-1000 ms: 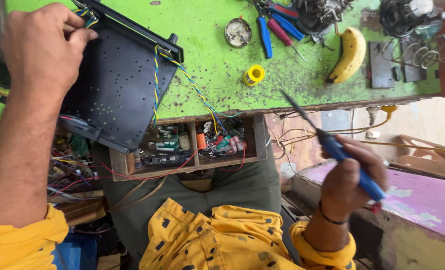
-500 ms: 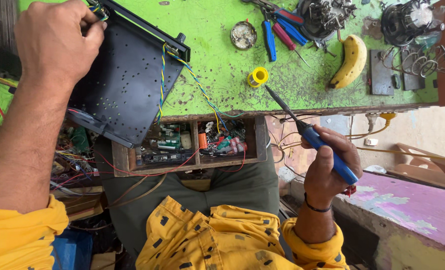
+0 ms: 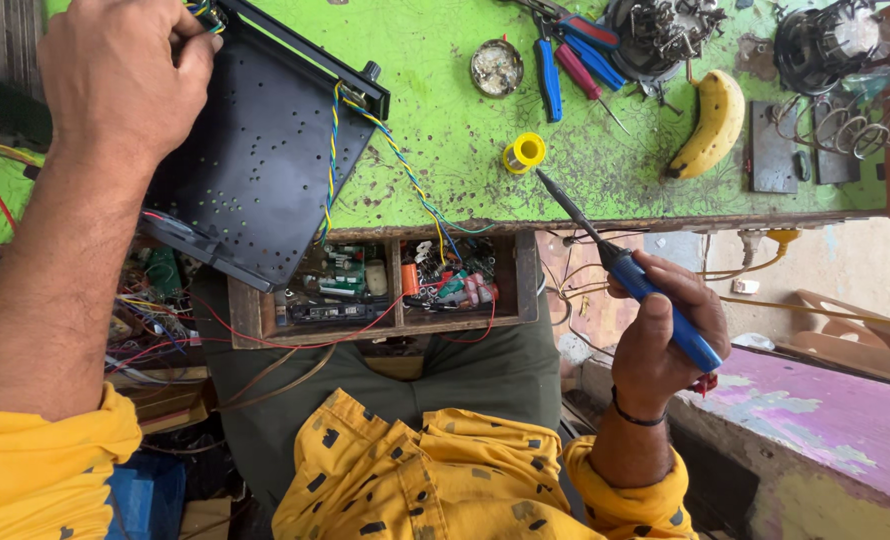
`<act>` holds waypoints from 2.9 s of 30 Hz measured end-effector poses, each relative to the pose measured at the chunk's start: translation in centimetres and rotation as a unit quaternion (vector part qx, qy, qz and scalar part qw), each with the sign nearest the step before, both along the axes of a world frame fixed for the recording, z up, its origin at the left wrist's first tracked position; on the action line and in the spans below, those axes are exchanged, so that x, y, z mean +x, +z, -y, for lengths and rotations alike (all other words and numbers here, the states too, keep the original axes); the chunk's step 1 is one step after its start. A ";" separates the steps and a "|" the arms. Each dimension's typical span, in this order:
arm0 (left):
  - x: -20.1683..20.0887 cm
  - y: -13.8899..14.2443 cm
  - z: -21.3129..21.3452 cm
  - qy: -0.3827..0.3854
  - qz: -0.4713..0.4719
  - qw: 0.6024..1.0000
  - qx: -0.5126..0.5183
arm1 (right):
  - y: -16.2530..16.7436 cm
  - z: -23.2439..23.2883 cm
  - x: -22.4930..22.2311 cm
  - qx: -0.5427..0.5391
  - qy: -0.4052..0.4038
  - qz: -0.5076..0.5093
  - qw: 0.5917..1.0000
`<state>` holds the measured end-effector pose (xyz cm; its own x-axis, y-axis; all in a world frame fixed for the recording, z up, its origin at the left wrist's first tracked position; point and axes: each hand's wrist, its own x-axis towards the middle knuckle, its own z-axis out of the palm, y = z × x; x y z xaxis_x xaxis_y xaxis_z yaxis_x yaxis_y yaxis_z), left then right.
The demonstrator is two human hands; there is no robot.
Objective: The person sits on the floor and uses a soldering iron to attach multiple colored wires to a black perforated metal plate. They repeatedly strip wire ends with pliers, apply solder, and secure the connections to the plate.
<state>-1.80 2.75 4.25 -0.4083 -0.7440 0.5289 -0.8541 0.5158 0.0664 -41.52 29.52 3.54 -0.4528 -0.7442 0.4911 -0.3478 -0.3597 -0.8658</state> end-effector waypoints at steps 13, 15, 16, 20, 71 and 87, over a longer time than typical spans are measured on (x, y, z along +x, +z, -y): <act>0.3 -0.5 0.2 0.004 -0.003 1.000 -0.007 | -0.4 0.1 -0.1 0.003 -0.004 -0.002 1.000; 0.5 -0.7 0.2 -0.002 -0.025 1.000 0.015 | -0.4 0.0 -0.1 -0.001 -0.003 -0.001 1.000; 0.6 -0.8 0.3 -0.007 -0.038 0.999 0.024 | -0.2 0.0 -0.2 -0.008 -0.005 -0.015 1.000; 1.2 -1.2 0.7 -0.004 -0.079 0.995 0.062 | 1.5 -0.1 0.6 -0.040 -0.035 -0.107 0.993; 1.2 -1.6 3.0 0.036 -0.096 0.991 0.086 | -1.6 18.6 18.4 -0.013 0.187 -0.091 0.978; 1.2 -1.7 3.0 0.032 -0.096 0.992 0.079 | -1.9 18.6 18.4 -0.014 0.180 -0.092 0.979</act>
<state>-0.59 -0.21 2.56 -0.2611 -0.8449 0.4669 -0.8483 0.4316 0.3067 -23.16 10.94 1.67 -0.0657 -0.8244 0.5621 -0.3439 -0.5101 -0.7884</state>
